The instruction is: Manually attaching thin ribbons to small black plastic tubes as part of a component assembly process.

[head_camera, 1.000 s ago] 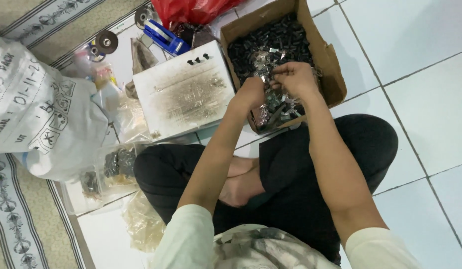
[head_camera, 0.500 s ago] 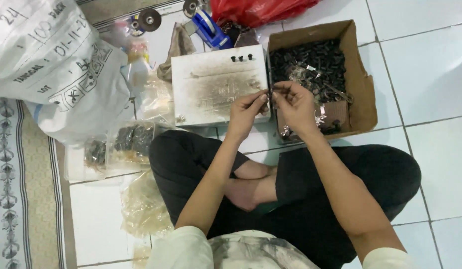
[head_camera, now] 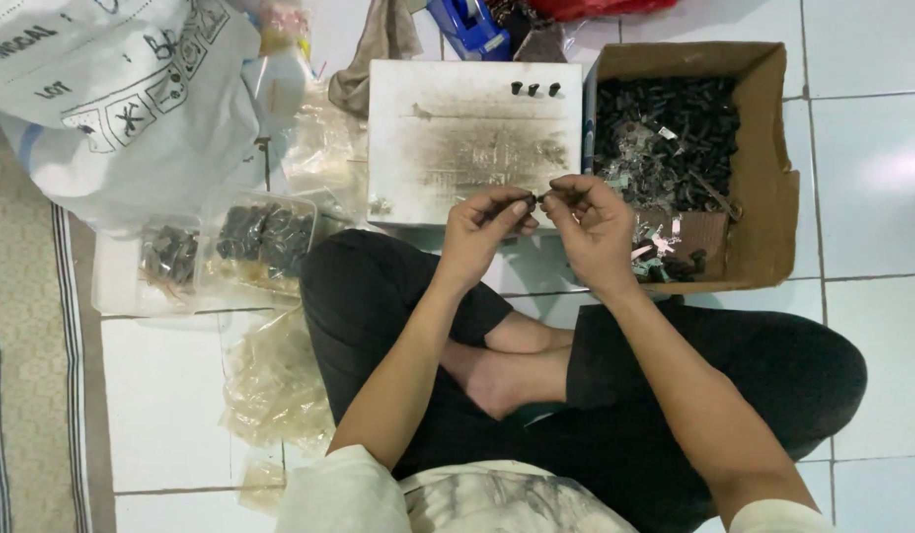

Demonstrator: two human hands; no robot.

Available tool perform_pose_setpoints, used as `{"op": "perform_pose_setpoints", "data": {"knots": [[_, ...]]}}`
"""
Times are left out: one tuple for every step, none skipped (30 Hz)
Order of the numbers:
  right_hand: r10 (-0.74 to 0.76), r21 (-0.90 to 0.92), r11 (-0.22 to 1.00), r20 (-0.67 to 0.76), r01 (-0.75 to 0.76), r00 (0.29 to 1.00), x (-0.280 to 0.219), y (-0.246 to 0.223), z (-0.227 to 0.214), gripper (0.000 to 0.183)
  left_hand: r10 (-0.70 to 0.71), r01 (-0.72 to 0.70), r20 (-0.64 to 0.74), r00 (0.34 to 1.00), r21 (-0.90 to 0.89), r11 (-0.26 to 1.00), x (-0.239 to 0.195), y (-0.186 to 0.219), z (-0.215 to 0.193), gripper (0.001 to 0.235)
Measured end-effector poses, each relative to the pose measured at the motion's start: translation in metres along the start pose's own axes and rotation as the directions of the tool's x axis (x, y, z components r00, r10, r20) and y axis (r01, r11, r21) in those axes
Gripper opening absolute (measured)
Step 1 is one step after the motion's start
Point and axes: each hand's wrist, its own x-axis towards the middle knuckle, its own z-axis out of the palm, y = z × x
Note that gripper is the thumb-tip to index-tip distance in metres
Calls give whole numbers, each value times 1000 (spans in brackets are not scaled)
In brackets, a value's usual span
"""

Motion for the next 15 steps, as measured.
{"op": "perform_pose_setpoints", "data": {"knots": [[0,-1,1000,0,0,1000,1,2,0,17,0,0,0,1000,-1,1000,1,0,-2,19],[-12,-14,1000,3,12,1000,1,4,0,16,-10,10,4,1000,10,1000,2,-1,-3,19],[-23,-30,999,1,23,1000,1,6,-2,15,-24,24,11,1000,21,999,3,-2,-3,18],[-21,-33,999,-4,21,1000,3,6,-2,15,-28,27,16,999,19,999,5,2,-1,18],[-37,-61,997,-6,36,999,2,6,-2,15,-15,14,23,1000,57,998,5,5,0,18],[-52,-88,995,-8,51,999,2,7,-1,14,-3,0,32,999,95,995,4,9,2,17],[-49,-89,995,-9,48,999,2,3,-1,14,-6,3,31,999,95,995,5,8,2,17],[-57,-143,988,-5,56,998,3,-2,-1,13,-5,2,31,1000,102,995,5,7,2,17],[-67,-195,978,0,66,998,4,-6,-1,12,-2,-2,31,1000,109,994,6,7,2,16],[-68,-195,978,0,67,998,3,-7,-1,12,-1,-2,32,999,109,994,6,4,1,16],[-59,-218,974,12,60,998,2,-8,-1,12,-2,-2,34,999,118,993,7,1,-1,16],[-49,-241,969,24,53,999,1,-9,0,12,-3,-1,35,999,126,992,8,-2,-2,17],[-48,-242,969,19,51,999,1,-8,-1,12,-6,1,39,999,126,992,8,-3,-2,17],[-34,-243,969,14,36,999,0,-7,-1,11,-9,1,53,999,149,989,8,-3,-2,16],[-22,-243,970,11,24,1000,0,-5,-1,11,-8,-3,66,998,172,985,9,-2,-2,16]]}}
